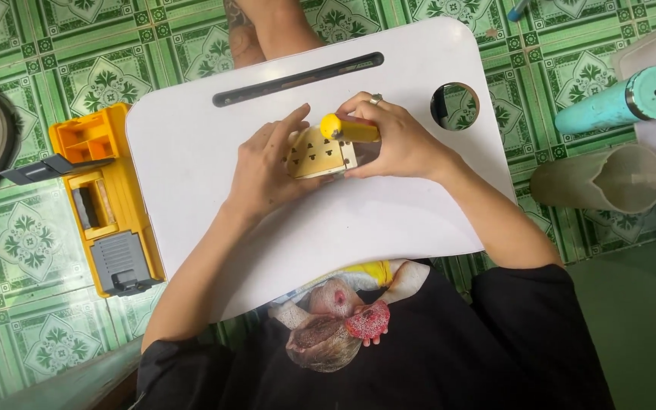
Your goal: The person uses a screwdriver to remove screws from an electrical socket, separates the faceplate from the housing, and then reassembles the unit by screwing the faceplate back onto the housing.
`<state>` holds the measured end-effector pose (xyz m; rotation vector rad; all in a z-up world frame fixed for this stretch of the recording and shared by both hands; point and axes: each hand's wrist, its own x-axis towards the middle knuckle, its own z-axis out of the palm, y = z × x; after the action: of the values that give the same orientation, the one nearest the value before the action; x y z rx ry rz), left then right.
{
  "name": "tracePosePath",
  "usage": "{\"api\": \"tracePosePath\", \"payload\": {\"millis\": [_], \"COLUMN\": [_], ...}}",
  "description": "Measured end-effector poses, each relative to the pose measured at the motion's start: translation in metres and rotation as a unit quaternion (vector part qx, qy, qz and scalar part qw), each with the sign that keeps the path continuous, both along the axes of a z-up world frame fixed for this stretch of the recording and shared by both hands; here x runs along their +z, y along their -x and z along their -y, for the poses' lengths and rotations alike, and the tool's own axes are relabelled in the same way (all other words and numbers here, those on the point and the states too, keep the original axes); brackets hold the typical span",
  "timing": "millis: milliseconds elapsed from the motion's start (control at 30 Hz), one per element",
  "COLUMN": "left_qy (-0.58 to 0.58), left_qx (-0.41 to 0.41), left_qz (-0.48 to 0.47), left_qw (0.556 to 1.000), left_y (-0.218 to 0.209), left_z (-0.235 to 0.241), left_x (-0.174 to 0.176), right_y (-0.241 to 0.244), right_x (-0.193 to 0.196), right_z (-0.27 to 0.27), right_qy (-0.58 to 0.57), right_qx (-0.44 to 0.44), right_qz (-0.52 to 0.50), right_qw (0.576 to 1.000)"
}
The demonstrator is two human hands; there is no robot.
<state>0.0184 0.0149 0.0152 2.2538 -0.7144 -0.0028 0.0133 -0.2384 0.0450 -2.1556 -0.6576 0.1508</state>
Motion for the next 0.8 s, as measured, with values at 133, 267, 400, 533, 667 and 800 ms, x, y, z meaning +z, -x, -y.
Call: {"api": "tracePosePath", "payload": {"millis": [133,267,400,533,667,800], "left_qy": [-0.031,-0.014,0.010,0.011,0.012,0.028], "left_qx": [0.000,-0.007,-0.011,-0.019,-0.054,-0.098], "left_qz": [0.032,0.027,0.000,-0.012,-0.016,-0.010], "left_qw": [0.999,1.000,1.000,1.000,0.998,0.995], "left_y": [0.005,0.003,0.004,0.005,-0.004,-0.009], "left_z": [0.000,-0.001,0.000,-0.003,-0.015,-0.017], "left_x": [0.000,-0.005,-0.003,0.010,0.006,-0.008], "right_y": [0.004,0.005,0.002,0.000,-0.008,-0.014], "right_x": [-0.008,-0.011,-0.007,-0.009,-0.012,-0.015], "right_z": [0.000,0.003,0.008,0.013,0.025,0.034], "right_qy": [-0.011,-0.017,-0.029,-0.028,0.004,0.041], "right_qx": [0.010,0.022,0.028,0.030,0.023,0.027], "right_qz": [-0.011,0.037,0.077,0.064,0.047,0.021], "right_qw": [1.000,0.999,0.996,0.997,0.999,0.999]}}
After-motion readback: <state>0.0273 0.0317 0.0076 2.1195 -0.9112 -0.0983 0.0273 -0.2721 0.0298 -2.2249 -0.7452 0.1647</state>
